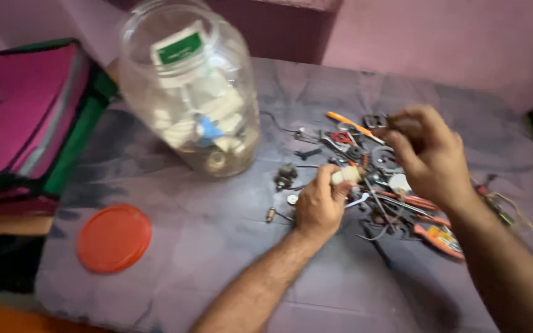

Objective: The person assembles and disassembles small mechanical and electrical components, including a blue and white housing and a white cylindrical part, using a screwdriver and by hand.

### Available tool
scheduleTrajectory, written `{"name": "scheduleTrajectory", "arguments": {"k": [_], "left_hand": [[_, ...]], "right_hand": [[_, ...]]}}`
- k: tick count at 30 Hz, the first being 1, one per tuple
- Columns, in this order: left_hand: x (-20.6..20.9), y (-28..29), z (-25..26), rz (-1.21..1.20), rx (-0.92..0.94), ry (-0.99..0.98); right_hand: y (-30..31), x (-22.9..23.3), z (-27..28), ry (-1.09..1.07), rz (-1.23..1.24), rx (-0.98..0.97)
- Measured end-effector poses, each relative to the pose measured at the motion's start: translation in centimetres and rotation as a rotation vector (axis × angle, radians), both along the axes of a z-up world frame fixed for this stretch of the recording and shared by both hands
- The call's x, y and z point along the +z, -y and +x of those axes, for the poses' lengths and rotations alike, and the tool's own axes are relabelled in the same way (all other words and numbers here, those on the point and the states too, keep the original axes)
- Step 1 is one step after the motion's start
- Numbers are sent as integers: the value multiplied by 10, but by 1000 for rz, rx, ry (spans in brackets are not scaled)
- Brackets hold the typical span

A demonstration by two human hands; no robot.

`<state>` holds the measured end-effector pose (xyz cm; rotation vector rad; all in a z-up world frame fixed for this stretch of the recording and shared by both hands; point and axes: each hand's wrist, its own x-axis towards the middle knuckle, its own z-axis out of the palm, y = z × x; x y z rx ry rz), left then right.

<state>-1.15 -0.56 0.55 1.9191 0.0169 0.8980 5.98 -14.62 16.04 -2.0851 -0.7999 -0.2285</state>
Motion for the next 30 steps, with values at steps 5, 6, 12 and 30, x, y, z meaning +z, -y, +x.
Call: {"name": "scheduleTrajectory", "arguments": {"k": [5, 6, 12, 30], "left_hand": [[3, 6, -1, 4, -85, 28], [5, 6, -3, 19, -108, 33], [19, 6, -10, 27, -105, -60], [33, 16, -21, 252, -529, -48]], "right_hand": [[75, -60, -20, -288, 53, -140], [82, -69, -25, -320, 31, -168], [89, -110, -43, -11, -122, -198], [101, -120, -59, -300, 60, -28]]}}
